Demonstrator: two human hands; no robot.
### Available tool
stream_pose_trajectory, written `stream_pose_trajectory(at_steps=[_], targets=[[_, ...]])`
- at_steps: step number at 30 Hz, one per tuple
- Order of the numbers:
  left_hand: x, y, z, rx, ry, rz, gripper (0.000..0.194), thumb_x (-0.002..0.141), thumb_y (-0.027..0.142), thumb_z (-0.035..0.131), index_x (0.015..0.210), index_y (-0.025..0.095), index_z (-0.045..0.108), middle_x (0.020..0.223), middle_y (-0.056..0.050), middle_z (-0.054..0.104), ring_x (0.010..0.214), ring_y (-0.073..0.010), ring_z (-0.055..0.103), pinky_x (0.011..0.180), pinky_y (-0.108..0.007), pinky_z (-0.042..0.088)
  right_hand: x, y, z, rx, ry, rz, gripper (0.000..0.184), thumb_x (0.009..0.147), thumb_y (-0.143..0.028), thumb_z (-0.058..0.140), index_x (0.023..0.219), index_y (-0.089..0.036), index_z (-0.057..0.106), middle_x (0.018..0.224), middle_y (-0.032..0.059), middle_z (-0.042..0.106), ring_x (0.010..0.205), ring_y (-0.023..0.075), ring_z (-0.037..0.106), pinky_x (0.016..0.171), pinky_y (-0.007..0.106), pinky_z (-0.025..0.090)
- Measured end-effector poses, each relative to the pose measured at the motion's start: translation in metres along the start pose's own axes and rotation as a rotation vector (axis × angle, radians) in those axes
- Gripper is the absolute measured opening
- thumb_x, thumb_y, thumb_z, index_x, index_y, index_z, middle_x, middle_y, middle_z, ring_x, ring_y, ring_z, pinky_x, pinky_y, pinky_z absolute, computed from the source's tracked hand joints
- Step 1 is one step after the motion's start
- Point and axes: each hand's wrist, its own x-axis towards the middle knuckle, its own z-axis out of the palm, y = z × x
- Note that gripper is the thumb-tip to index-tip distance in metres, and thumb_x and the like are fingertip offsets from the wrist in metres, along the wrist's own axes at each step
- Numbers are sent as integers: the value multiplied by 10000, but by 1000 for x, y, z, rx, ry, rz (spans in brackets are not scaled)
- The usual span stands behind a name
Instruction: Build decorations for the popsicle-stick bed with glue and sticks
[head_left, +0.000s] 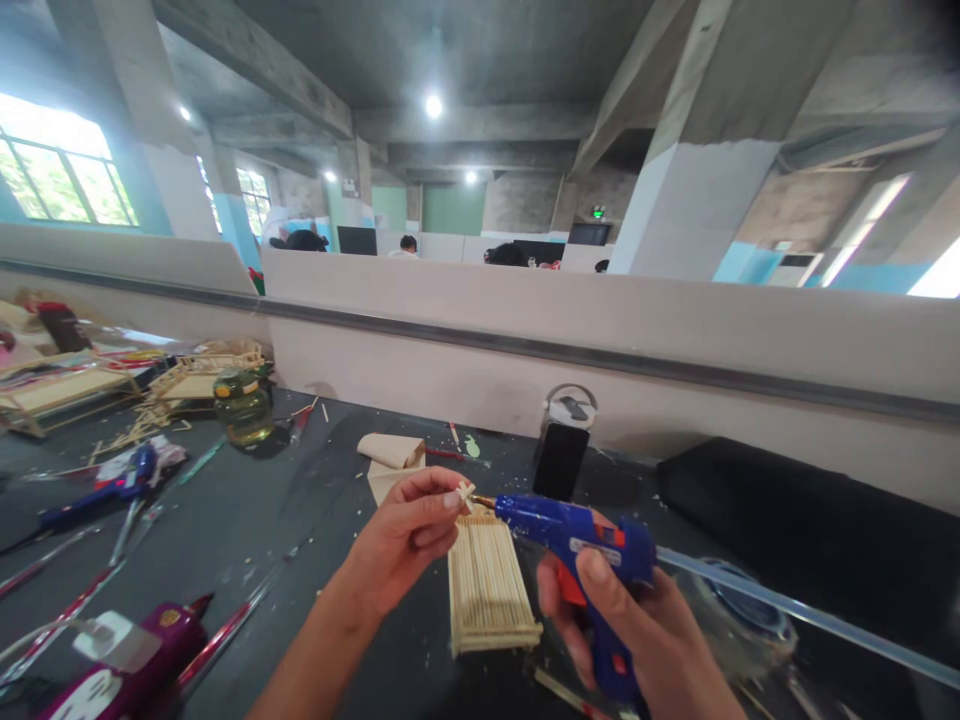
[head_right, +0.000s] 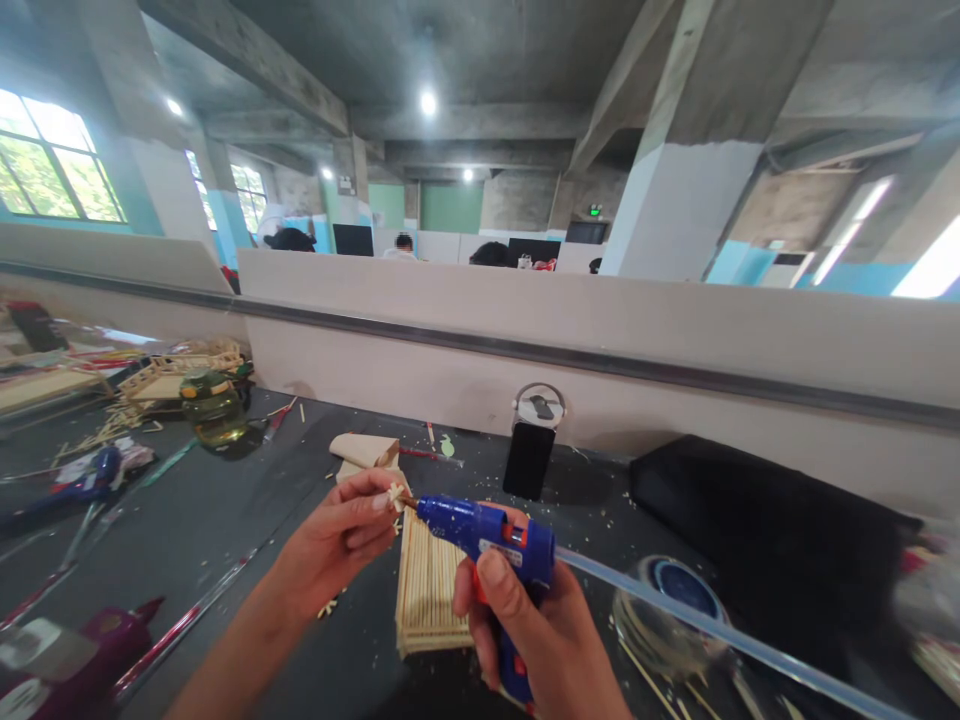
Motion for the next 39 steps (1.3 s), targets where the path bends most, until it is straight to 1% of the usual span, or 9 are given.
stream_pose_trajectory(at_steps=[4, 9, 12, 14, 16, 23, 30, 36, 39], targets=[[1, 1, -1, 7, 3, -5, 119, 701, 145, 754, 814, 127, 720, 553, 63, 458, 416, 4, 200, 380, -120, 198, 0, 1, -2, -18, -27, -34, 491, 785, -627, 606, 707, -144, 628, 613, 23, 605, 399, 58, 413, 410, 213, 322], [3, 4, 1, -25, 53, 12, 132, 687, 154, 766, 800, 130, 703, 640, 41, 528, 413, 15, 216, 370, -121, 209, 5, -7, -25, -92, 13, -164, 440, 840, -566, 575, 1049, -179, 592, 702, 26, 639, 424, 90, 451, 403, 223, 353], [2, 6, 2, -40, 82, 22, 131, 705, 159, 756, 810, 125, 686, 641, 46, 512, 408, 17, 219, 365, -116, 222, 18, -17, -60, -487, 195, -354, 499, 867, -514, 555, 1273, -229, 494, 785, 35, 671, 499, 147, 548, 471, 265, 448], [2, 7, 3, -70, 109, 19, 141, 696, 150, 760, 798, 120, 669, 611, 62, 477, 404, 17, 222, 361, -113, 227, 29, -20, -91, -870, 342, -451, 520, 827, -493, 608, 1288, -273, 508, 968, 64, 708, 703, 224, 670, 630, 328, 516], [2, 6, 4, -115, 160, 27, 159, 677, 138, 771, 782, 117, 653, 592, 74, 459, 398, 17, 230, 350, -112, 218, 39, -18, -123, -1093, 304, -452, 536, 794, -494, 638, 1275, -283, 531, 1096, 79, 707, 901, 294, 693, 752, 377, 521], [-1, -13, 19, -163, 138, -20, 96, 719, 109, 719, 761, 96, 635, 609, 56, 496, 400, 10, 252, 345, -125, 238, 48, 11, -198, -1185, 204, -258, 508, 752, -317, 640, 1236, -172, 581, 967, 120, 743, 937, 297, 704, 790, 367, 523], [-2, -15, 26, -171, 113, -66, 77, 743, 76, 688, 792, 96, 633, 625, 48, 506, 404, 5, 279, 338, -123, 257, 30, 28, -206, -1240, 185, -169, 532, 824, -312, 572, 1314, -113, 513, 1087, 134, 710, 957, 226, 691, 871, 332, 498], [-2, -17, 26, -251, 184, -45, 114, 710, 66, 693, 797, 98, 628, 690, 22, 579, 400, 4, 304, 340, -126, 292, 18, 35, -207, -1309, 187, -258, 538, 838, -407, 532, 1289, -115, 547, 1245, 182, 641, 1126, 320, 601, 991, 473, 420], [-2, -20, 28, -289, 164, -37, 136, 705, 78, 701, 805, 123, 620, 693, 33, 573, 408, -3, 310, 350, -128, 295, 9, 27, -193, -1323, 310, -374, 551, 817, -499, 519, 1212, -123, 593, 1191, 206, 659, 1094, 383, 608, 960, 561, 426]])
